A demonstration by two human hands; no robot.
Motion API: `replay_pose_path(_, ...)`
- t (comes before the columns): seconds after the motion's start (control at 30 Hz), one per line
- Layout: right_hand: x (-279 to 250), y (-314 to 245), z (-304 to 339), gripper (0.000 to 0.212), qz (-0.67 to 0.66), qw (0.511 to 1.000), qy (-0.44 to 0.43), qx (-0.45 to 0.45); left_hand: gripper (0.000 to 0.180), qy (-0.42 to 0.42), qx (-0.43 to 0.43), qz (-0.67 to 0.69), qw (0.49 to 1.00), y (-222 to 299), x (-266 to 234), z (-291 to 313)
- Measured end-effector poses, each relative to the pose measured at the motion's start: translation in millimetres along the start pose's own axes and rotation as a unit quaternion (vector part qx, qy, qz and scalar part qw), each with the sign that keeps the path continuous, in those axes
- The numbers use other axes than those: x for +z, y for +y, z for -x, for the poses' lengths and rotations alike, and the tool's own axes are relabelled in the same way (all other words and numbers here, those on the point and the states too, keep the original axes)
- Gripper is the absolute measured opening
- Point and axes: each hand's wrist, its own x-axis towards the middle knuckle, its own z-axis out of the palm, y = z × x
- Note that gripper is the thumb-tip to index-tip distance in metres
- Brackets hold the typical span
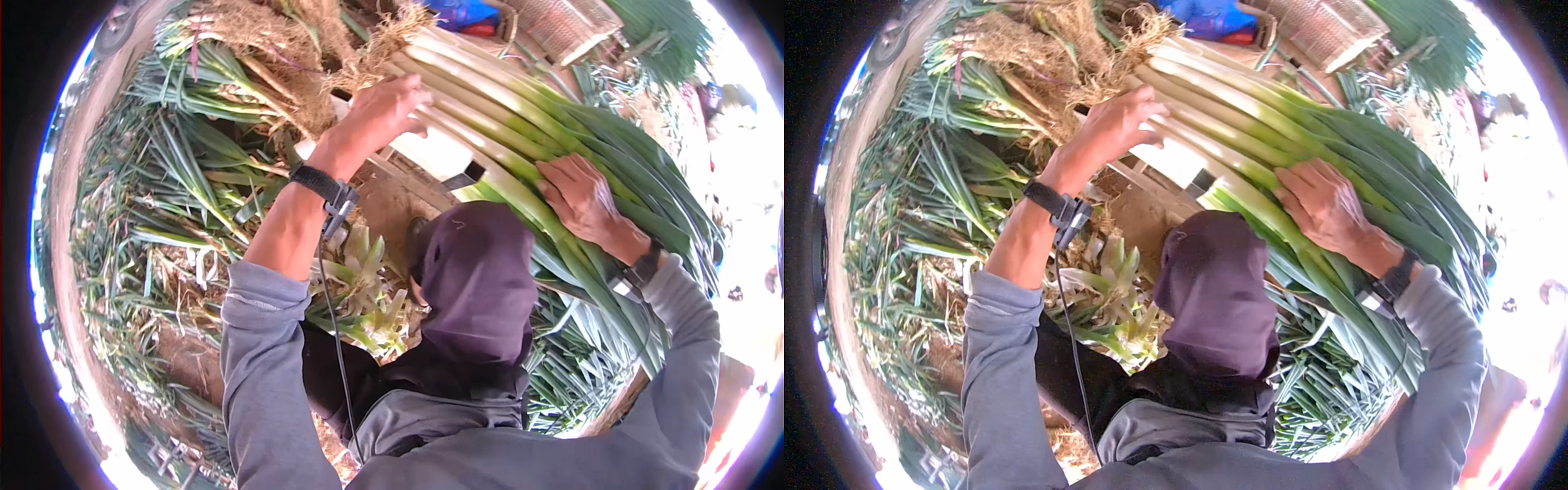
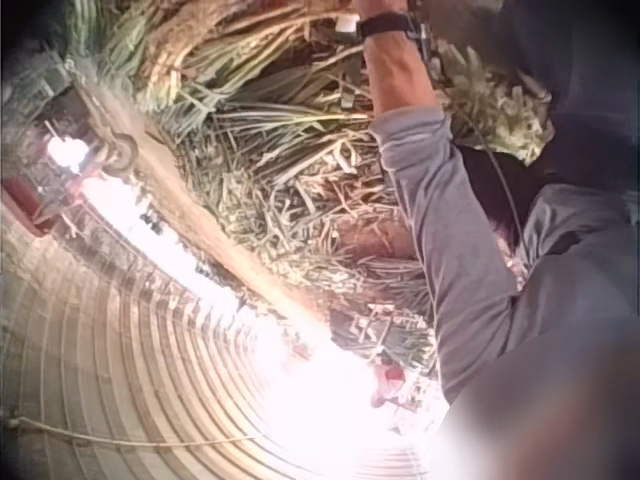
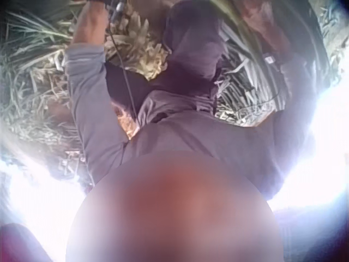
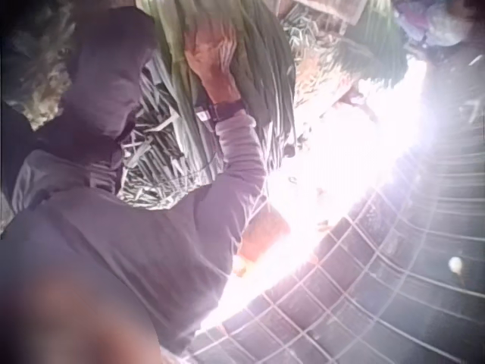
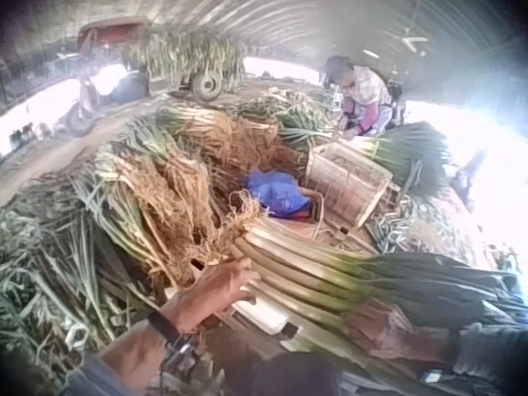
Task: Cleaning and bunching leeks in an agricultural processing facility.
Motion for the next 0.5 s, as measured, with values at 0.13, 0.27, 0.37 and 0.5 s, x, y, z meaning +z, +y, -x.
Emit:
replay_pose_path(0.13, -26.7, -16.1, 10.2, 0.053, 0.058, 0.996, -0.043, 0.058, 0.053, -0.045, -0.043, 0.012, 0.998, -1.5, 1.2, -3.0)
replay_pose_path(0.27, -69.9, -36.8, 53.7, 0.084, 0.209, 0.961, -0.156, 0.093, 0.051, 0.022, -0.01, -0.012, 1.0, -3.5, -2.6, 1.2)
replay_pose_path(0.37, -75.1, -37.7, 92.5, 0.095, 0.237, 0.953, -0.149, 0.12, 0.056, -0.005, -0.039, -0.034, 0.999, 0.5, -6.4, 1.0)
replay_pose_path(0.5, -66.9, -27.9, 106.9, 0.098, 0.25, 0.95, -0.149, 0.113, 0.055, -0.026, -0.058, -0.023, 0.998, 3.1, -3.3, -1.2)
